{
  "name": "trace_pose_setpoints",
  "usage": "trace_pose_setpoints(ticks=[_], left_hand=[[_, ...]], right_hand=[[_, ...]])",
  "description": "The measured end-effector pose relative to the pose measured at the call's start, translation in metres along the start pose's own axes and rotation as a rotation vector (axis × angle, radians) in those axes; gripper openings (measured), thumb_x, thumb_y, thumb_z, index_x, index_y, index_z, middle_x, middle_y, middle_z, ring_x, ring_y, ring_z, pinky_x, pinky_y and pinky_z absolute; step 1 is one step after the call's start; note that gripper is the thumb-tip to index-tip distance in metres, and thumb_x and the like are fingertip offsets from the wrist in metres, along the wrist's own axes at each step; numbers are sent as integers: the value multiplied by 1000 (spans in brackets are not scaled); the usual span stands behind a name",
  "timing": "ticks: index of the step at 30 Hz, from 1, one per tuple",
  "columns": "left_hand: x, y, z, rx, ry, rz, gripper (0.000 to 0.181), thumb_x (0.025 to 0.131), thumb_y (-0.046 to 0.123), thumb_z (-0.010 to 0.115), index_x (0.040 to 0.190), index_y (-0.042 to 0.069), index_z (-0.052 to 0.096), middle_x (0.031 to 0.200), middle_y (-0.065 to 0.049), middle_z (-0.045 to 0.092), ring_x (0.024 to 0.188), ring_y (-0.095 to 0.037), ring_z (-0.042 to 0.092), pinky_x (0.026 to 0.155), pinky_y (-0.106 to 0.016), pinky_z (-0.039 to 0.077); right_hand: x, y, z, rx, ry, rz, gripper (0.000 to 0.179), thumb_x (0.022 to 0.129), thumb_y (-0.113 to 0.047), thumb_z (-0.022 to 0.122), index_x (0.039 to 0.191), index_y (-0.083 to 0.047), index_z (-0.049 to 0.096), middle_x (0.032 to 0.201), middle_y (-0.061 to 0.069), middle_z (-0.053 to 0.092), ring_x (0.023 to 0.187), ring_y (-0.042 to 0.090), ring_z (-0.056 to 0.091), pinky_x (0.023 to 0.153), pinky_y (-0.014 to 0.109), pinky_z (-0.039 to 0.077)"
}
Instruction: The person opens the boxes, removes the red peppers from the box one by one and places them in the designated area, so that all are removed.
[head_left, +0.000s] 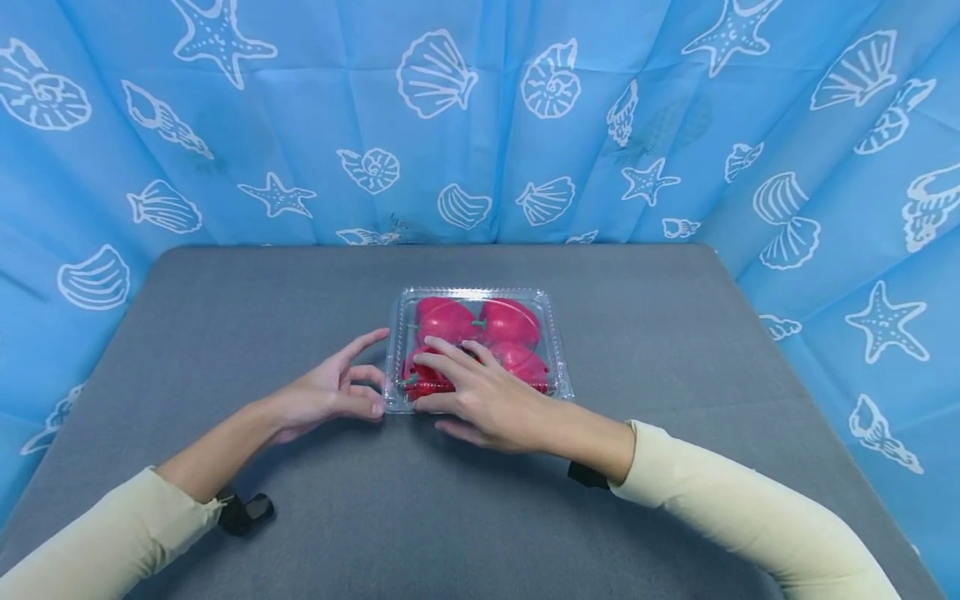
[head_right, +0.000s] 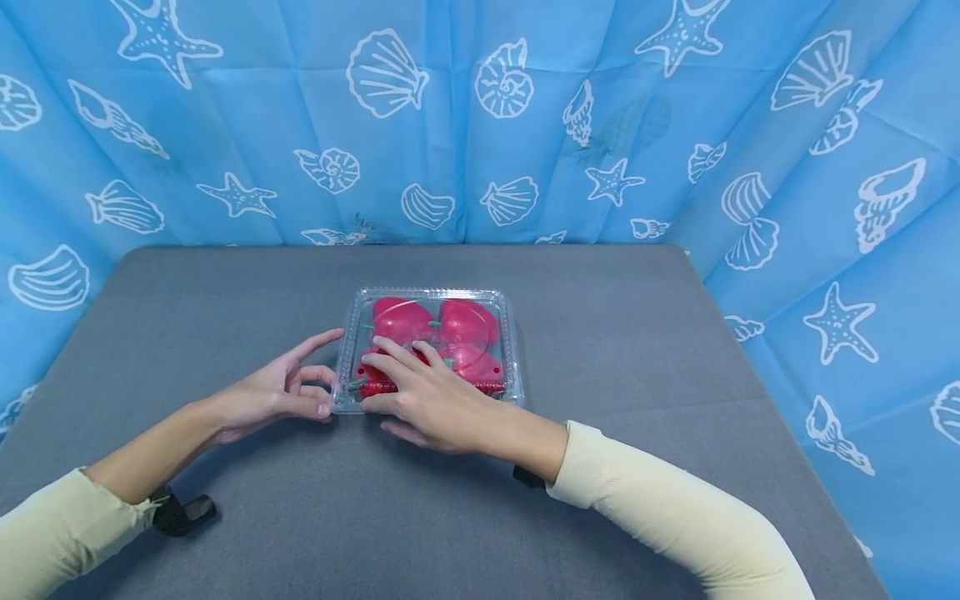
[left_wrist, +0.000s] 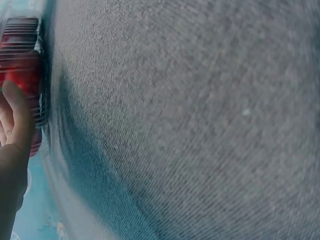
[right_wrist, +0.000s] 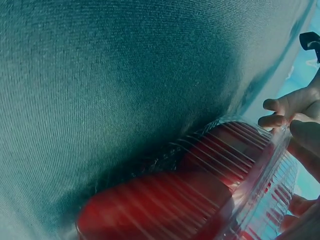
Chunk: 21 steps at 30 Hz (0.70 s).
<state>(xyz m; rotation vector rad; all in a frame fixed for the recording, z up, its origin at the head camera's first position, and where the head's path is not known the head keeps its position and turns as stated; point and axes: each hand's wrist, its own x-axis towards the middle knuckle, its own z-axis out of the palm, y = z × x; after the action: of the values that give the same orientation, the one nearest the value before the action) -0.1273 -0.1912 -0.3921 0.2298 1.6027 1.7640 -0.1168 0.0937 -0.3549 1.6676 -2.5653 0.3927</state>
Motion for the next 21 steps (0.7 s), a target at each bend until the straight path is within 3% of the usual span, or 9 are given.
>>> trace_pose_setpoints(ticks=[9, 21], left_hand=[[3, -2, 4, 25, 13, 6, 101, 88, 1, 70, 159, 28, 4, 114, -12, 62, 104, -29, 68, 99, -40, 49], [4, -3, 10, 2, 40, -11, 95, 92, 2, 65, 159, 32, 5, 105, -5, 64, 103, -24, 68, 102, -40, 47]], right_hand=[[1, 1, 1, 64, 42, 29, 46, 78, -25, 85, 122, -18, 72, 146, 12, 47, 144, 32, 30, 111, 62, 30], [5, 1, 7, 77, 115, 54, 35, 78, -23, 86, 111, -17, 77, 140, 10, 53, 143, 29, 31, 111, 56, 34]])
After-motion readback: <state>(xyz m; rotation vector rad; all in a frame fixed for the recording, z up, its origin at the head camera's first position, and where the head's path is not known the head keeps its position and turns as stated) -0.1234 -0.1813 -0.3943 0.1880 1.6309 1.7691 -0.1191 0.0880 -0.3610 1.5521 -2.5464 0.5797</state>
